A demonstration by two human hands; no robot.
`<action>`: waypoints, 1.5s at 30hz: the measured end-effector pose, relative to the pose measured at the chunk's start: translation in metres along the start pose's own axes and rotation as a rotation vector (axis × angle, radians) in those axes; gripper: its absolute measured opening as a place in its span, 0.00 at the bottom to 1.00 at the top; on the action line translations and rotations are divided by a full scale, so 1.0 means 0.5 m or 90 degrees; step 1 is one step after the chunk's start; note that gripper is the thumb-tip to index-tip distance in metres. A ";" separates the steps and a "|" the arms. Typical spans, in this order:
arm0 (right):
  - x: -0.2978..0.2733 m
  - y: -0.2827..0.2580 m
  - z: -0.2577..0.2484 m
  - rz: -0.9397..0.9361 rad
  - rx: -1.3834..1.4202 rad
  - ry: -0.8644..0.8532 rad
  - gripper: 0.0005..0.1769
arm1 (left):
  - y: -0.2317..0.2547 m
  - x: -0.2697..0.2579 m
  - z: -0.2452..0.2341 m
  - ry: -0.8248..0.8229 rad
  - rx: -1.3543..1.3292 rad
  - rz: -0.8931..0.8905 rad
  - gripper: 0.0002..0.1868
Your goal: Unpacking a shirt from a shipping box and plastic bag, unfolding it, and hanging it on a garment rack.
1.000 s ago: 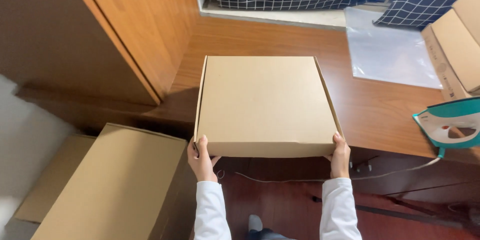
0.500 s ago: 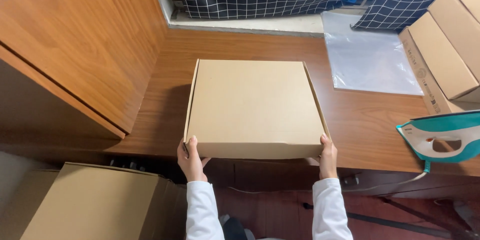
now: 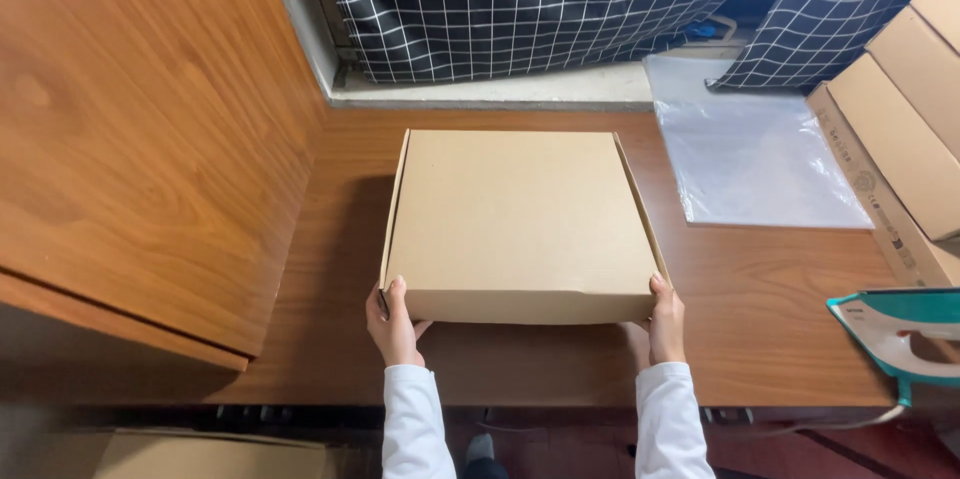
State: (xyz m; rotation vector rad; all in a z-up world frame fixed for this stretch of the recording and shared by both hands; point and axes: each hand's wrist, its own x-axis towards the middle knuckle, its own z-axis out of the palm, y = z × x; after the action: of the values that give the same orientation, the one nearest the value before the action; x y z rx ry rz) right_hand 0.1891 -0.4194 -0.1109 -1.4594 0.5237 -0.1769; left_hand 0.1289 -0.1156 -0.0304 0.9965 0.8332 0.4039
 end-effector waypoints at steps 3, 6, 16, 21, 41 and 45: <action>0.022 -0.011 0.034 0.006 -0.002 0.013 0.31 | 0.005 0.056 0.025 -0.013 0.001 -0.005 0.32; 0.054 0.004 0.056 0.012 0.009 0.031 0.31 | 0.026 0.085 0.055 -0.024 0.005 -0.016 0.32; 0.096 -0.037 0.106 0.035 0.006 0.045 0.31 | 0.017 0.156 0.115 -0.023 0.015 -0.040 0.34; 0.108 -0.085 0.117 0.043 0.000 0.009 0.35 | 0.035 0.141 0.146 -0.035 0.048 -0.006 0.33; 0.142 -0.299 0.066 -0.481 -0.174 -0.344 0.66 | 0.136 0.252 0.106 -0.448 0.435 0.573 0.64; 0.136 -0.337 0.067 -0.475 -0.239 -0.337 0.67 | 0.188 0.228 0.121 -0.421 0.551 0.536 0.69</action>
State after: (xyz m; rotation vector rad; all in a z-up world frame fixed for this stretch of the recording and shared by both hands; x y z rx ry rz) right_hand 0.2967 -0.4386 0.0383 -1.9306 -0.4607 -0.2742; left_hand 0.2541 -0.0292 0.0186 2.1472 -0.1094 0.3739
